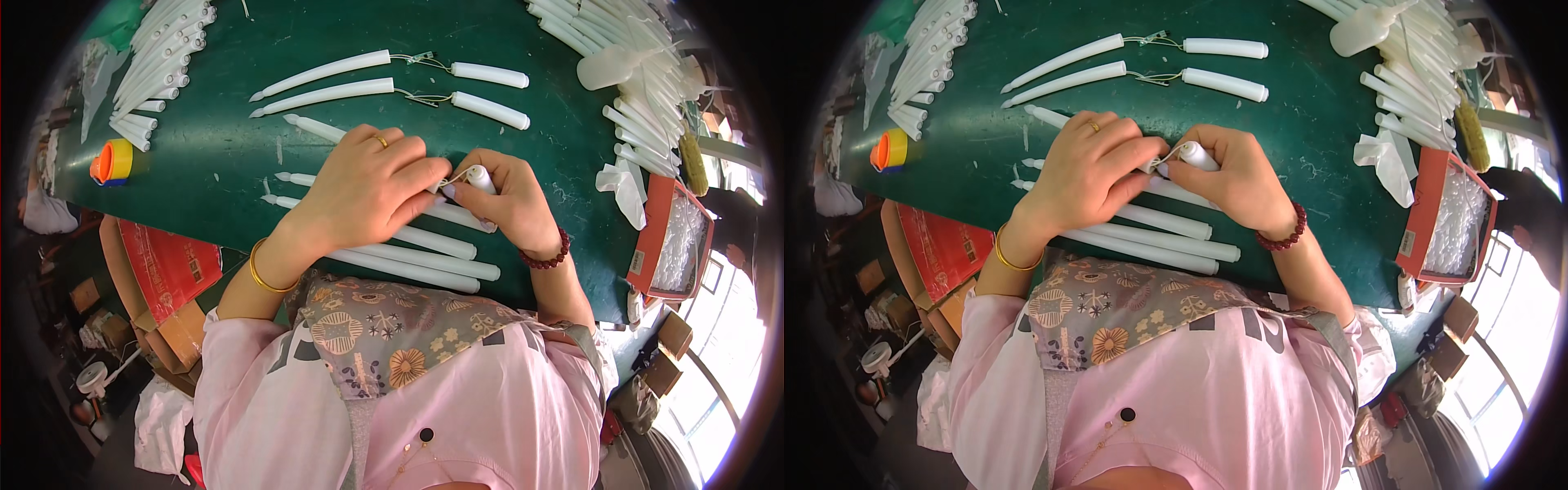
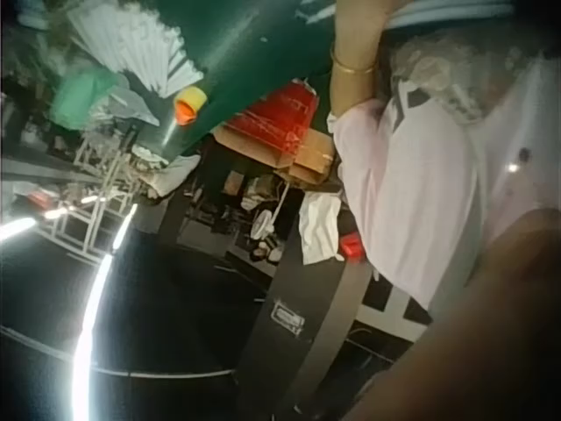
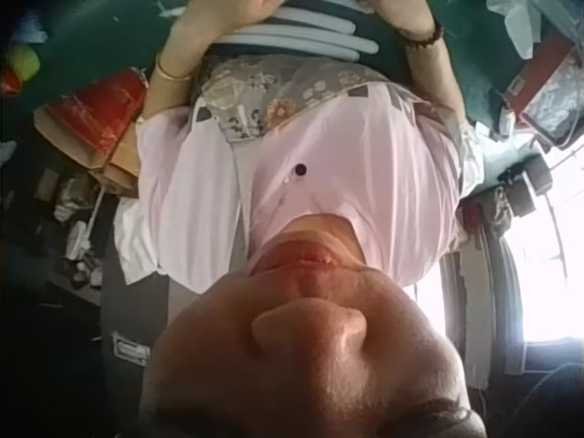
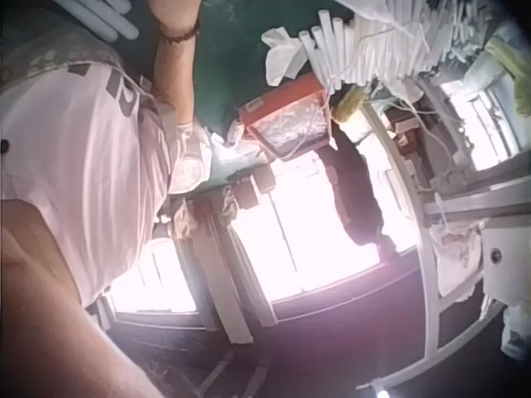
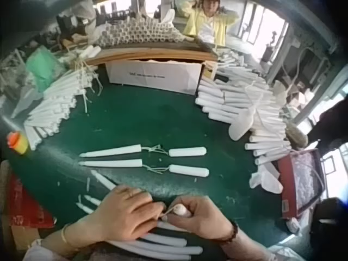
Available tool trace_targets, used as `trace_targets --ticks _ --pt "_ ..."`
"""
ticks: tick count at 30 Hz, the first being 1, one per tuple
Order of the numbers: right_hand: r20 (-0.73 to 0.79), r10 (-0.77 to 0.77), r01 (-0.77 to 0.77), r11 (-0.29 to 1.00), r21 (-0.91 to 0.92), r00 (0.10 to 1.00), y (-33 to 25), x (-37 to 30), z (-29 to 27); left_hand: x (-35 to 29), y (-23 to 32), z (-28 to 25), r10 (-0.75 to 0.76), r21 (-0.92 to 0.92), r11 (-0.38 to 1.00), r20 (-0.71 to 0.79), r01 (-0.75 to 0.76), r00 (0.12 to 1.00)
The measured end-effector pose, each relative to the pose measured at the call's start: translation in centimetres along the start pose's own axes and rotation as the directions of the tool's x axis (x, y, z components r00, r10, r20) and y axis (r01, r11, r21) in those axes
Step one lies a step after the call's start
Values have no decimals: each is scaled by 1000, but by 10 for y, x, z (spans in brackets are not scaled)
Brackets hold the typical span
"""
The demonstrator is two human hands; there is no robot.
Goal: Assembling white plastic blades onto a central wire component using adhesive at a factory workbench.
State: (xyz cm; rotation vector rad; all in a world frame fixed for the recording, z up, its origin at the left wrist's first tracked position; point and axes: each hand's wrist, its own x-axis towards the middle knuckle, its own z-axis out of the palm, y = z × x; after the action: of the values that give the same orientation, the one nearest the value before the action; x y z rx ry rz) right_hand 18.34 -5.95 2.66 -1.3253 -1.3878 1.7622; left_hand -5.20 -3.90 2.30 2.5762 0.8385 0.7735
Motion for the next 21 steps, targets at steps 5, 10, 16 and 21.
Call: trace_targets --ticks 5,10,16,21 --pt "103 -21 8 992 129 994 -2 -2 8 0 10 7 -95 -8 995 -152 95 984" --pt "209 -134 89 974 209 969 2 -5 6 2 9 8 -76 50 994 -259 92 963" --pt "253 -133 69 966 248 958 3 -5 5 3 8 8 -94 101 987 -284 127 954" --pt "261 -188 111 953 284 947 -4 -6 2 -3 2 1 -83 37 995 -257 96 963"
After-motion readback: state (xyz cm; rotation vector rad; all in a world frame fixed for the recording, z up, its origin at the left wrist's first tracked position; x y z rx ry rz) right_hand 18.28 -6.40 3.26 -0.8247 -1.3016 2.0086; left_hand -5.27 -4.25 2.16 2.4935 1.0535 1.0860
